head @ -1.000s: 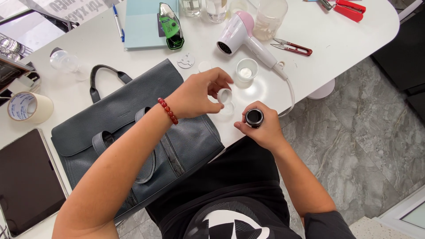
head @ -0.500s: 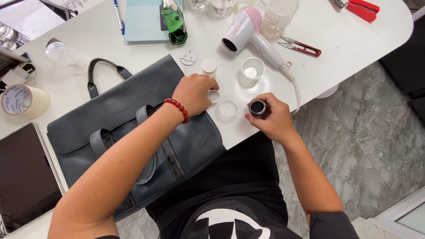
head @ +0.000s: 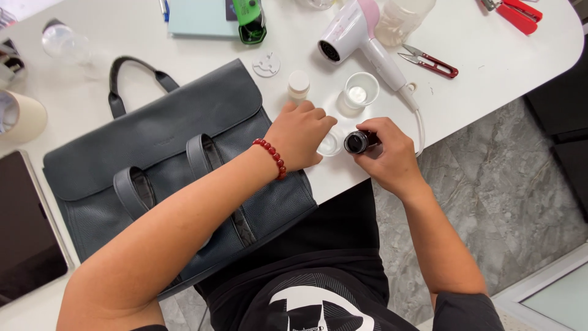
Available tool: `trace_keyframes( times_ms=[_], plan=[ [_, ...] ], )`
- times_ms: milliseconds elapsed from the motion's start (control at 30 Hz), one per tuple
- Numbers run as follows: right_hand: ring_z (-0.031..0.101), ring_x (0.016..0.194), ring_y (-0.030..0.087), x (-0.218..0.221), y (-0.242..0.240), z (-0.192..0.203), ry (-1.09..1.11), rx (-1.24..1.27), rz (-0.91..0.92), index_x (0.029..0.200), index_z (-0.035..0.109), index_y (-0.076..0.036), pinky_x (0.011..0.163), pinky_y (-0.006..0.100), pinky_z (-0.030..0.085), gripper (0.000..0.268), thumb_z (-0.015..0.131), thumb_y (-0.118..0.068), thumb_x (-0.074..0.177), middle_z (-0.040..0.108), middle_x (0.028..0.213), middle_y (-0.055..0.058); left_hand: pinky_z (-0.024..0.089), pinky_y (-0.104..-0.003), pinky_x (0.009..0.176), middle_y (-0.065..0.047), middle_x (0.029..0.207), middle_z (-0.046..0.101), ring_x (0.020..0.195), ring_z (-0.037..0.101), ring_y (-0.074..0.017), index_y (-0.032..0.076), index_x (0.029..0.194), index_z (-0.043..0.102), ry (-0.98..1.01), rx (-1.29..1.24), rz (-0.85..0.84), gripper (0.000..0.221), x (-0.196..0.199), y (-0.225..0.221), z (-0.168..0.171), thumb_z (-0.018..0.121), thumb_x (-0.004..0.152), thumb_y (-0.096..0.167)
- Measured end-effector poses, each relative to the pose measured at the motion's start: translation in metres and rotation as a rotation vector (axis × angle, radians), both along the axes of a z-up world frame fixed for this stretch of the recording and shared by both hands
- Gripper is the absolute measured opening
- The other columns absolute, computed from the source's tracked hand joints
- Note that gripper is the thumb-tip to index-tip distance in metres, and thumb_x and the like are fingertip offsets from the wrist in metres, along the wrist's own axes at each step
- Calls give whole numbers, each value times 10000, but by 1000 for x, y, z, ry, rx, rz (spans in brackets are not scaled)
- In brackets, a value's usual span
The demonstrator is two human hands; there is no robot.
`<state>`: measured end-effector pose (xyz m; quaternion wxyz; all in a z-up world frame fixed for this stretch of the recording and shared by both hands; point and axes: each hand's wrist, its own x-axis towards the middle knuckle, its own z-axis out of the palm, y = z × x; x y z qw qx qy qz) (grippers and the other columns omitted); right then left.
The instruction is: Preparing and applying dye to a leather bag at a repair bench.
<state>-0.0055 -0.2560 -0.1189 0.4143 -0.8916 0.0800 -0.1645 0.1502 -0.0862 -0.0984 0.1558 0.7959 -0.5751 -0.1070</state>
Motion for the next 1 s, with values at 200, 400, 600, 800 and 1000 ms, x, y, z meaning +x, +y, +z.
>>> trace_keyframes(
  times_ms=[200, 400, 600, 800, 1000],
  plan=[
    [704, 993, 274, 8, -3, 5, -58, -215, 53, 1177, 641, -44, 848, 345, 592, 471, 792, 39, 740, 662, 1140, 117, 465, -399, 849, -58, 984, 691, 1017, 629, -264, 88, 1025, 701, -69, -43, 11, 441, -3, 1, -17, 848, 622, 193],
    [667, 1063, 317, 12, -3, 8, -100, -386, 80, 1184, 655, -61, 897, 392, 567, 500, 809, 48, 721, 656, 1175, 121, 451, -399, 841, -51, 968, 692, 1012, 625, -259, 88, 1013, 705, -52, -107, 35, 452, -5, 3, -22, 865, 611, 221],
    [653, 1057, 308, 13, -1, 11, -110, -500, 73, 1171, 675, -69, 874, 397, 560, 488, 822, 48, 720, 661, 1169, 99, 447, -397, 840, -43, 975, 696, 1012, 625, -251, 93, 1045, 717, -35, -142, 42, 480, -5, 4, -26, 873, 613, 233],
    [648, 1055, 304, 14, 0, 14, -124, -547, 86, 1161, 675, -73, 876, 400, 558, 483, 822, 49, 718, 659, 1158, 84, 448, -398, 847, -41, 989, 702, 1025, 629, -251, 98, 1061, 724, -31, -159, 47, 495, -5, 4, -29, 878, 613, 243],
    [645, 1051, 295, 14, 0, 18, -110, -590, 95, 1153, 682, -76, 871, 399, 554, 480, 825, 46, 711, 660, 1141, 70, 449, -400, 854, -45, 1000, 704, 1035, 629, -252, 101, 1070, 727, -24, -149, 50, 511, -4, 4, -28, 881, 605, 247]
  ],
)
